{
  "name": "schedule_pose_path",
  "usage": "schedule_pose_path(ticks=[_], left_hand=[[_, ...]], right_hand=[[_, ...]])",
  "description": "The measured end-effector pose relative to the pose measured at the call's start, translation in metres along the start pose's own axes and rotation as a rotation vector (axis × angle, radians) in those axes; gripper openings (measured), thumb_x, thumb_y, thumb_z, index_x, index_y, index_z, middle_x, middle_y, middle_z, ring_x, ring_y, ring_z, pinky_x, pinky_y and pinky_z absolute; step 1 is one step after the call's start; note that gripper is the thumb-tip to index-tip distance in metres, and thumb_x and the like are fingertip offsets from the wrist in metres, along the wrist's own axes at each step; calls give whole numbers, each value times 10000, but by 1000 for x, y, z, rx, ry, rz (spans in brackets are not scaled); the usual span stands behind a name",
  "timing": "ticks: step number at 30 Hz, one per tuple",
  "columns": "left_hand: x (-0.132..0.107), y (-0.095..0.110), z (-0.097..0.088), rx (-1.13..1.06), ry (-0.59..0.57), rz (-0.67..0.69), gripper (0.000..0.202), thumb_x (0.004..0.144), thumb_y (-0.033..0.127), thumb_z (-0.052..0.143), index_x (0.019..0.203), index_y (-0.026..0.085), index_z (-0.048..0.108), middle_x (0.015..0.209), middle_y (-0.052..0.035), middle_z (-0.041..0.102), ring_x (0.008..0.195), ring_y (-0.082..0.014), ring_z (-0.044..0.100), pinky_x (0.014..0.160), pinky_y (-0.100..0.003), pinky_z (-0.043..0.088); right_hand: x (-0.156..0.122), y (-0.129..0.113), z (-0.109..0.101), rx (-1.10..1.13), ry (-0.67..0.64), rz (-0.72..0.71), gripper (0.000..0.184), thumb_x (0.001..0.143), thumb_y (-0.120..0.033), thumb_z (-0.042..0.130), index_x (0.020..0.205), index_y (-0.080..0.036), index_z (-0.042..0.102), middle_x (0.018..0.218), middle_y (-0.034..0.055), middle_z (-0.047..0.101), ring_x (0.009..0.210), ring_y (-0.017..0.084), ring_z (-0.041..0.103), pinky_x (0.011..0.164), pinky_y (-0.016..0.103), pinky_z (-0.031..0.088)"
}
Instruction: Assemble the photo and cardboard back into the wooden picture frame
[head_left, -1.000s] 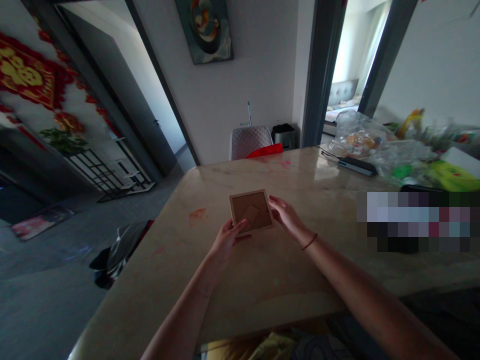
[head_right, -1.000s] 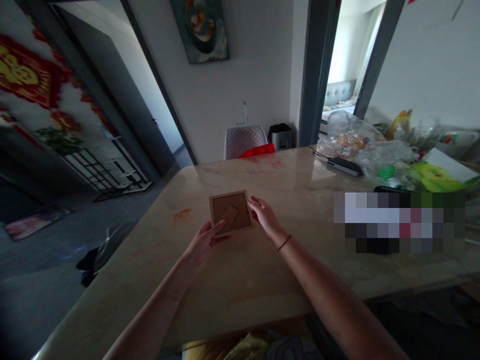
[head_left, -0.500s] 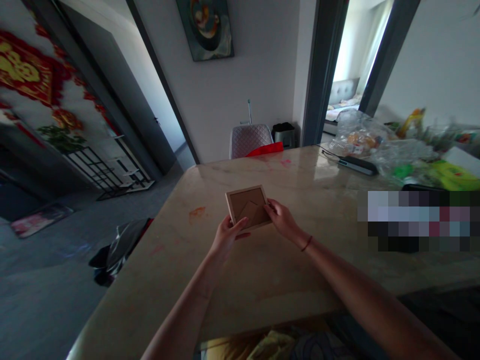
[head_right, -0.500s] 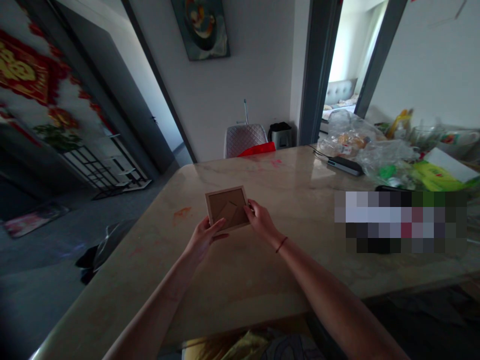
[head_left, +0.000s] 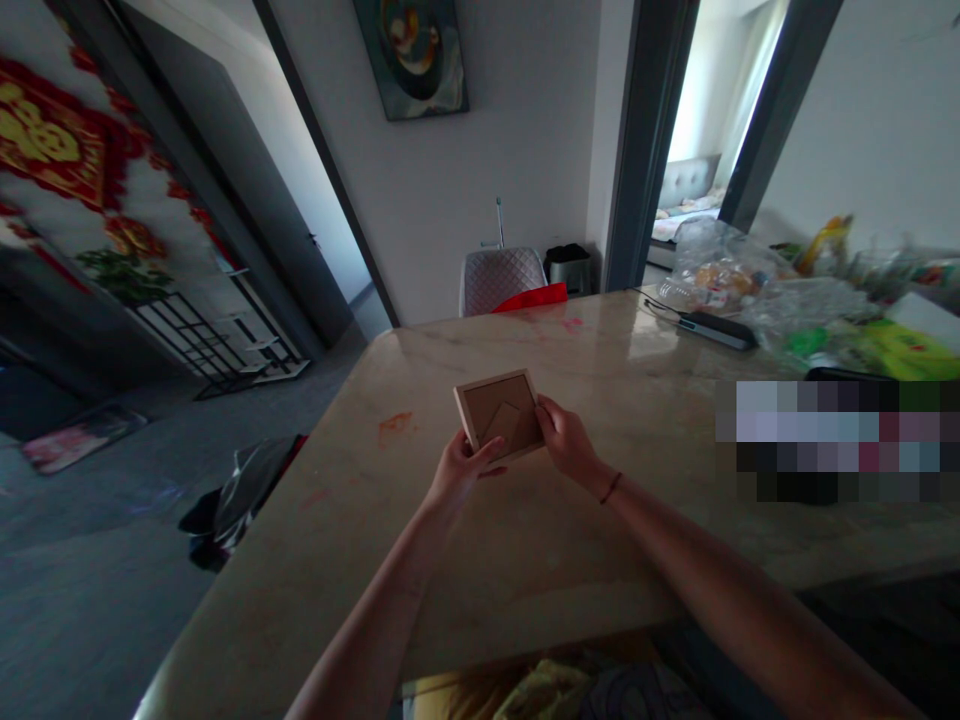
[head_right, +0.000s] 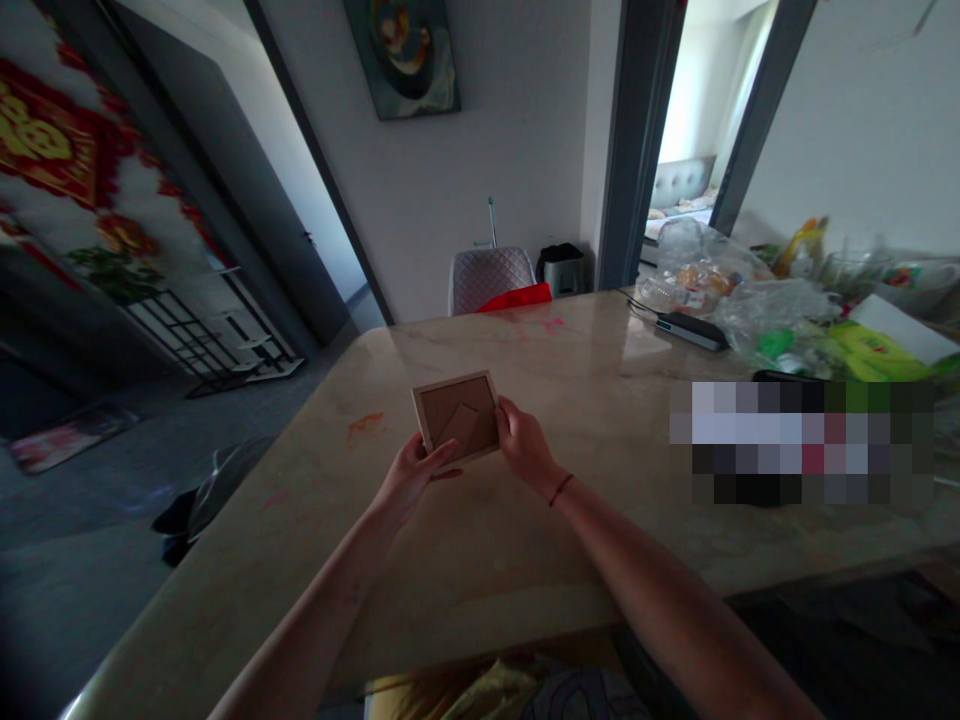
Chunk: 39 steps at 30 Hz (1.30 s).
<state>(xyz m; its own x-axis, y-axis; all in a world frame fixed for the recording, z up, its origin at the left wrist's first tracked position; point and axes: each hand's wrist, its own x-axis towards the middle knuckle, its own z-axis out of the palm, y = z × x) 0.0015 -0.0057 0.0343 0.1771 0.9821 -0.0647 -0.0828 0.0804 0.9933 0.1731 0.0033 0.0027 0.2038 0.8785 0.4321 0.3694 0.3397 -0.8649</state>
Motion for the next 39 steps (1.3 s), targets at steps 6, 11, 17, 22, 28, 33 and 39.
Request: schedule_pose_path(ticks=[6,11,17,22,28,33,39], left_hand=[[3,-2,-4,-56,3,13,441,620,331,745,972,123,581,1015,-113,635,853,-215,620,588,-310,587],[6,-2,-9,-76,16,12,444,614,346,753,974,137,600,998,-102,655,824,-204,629,564,-272,573],[2,0,-6,-27,5,-25,424,672,447,688,957,137,636,924,-87,672,730,-174,627,480,-225,543],[3,-2,-5,-24,-9,-60,423,722,492,623,945,133,653,859,-82,683,689,-156,628,470,-201,525],[4,-3,-6,8,34,-67,445,752,521,572,945,128,652,816,-74,685,621,-153,625,448,-214,511],[3,-5,-6,49,44,-74,434,763,509,564,979,145,658,818,-67,687,618,-163,632,461,-235,511],[5,-9,-4,65,74,-73,449,748,507,583,1011,150,653,840,-67,679,592,-153,626,454,-241,516]], right_hand=[[4,0,2,143,-64,78,335,813,-405,495,1060,-197,586,1007,118,655,953,238,612,817,379,470],[2,0,4,284,-168,157,486,759,-427,576,1189,-215,493,1091,109,619,953,211,607,787,358,502],[1,-2,-1,143,-108,-31,637,749,-493,581,1298,-239,384,1290,131,464,1126,233,508,920,416,447],[-2,-2,-2,-167,-101,-200,548,725,-535,598,1191,-256,525,1351,112,399,1281,282,334,1049,489,288],[-8,-9,1,-267,-235,-301,611,692,-535,638,1213,-238,521,1359,118,423,1291,276,328,1052,488,276],[-10,-17,-1,-274,-323,-392,665,688,-527,643,1262,-235,479,1294,117,498,1216,255,431,1029,466,318],[-16,-15,8,-307,-319,-365,699,695,-559,618,1281,-215,455,1319,136,468,1236,268,406,1030,468,326]])
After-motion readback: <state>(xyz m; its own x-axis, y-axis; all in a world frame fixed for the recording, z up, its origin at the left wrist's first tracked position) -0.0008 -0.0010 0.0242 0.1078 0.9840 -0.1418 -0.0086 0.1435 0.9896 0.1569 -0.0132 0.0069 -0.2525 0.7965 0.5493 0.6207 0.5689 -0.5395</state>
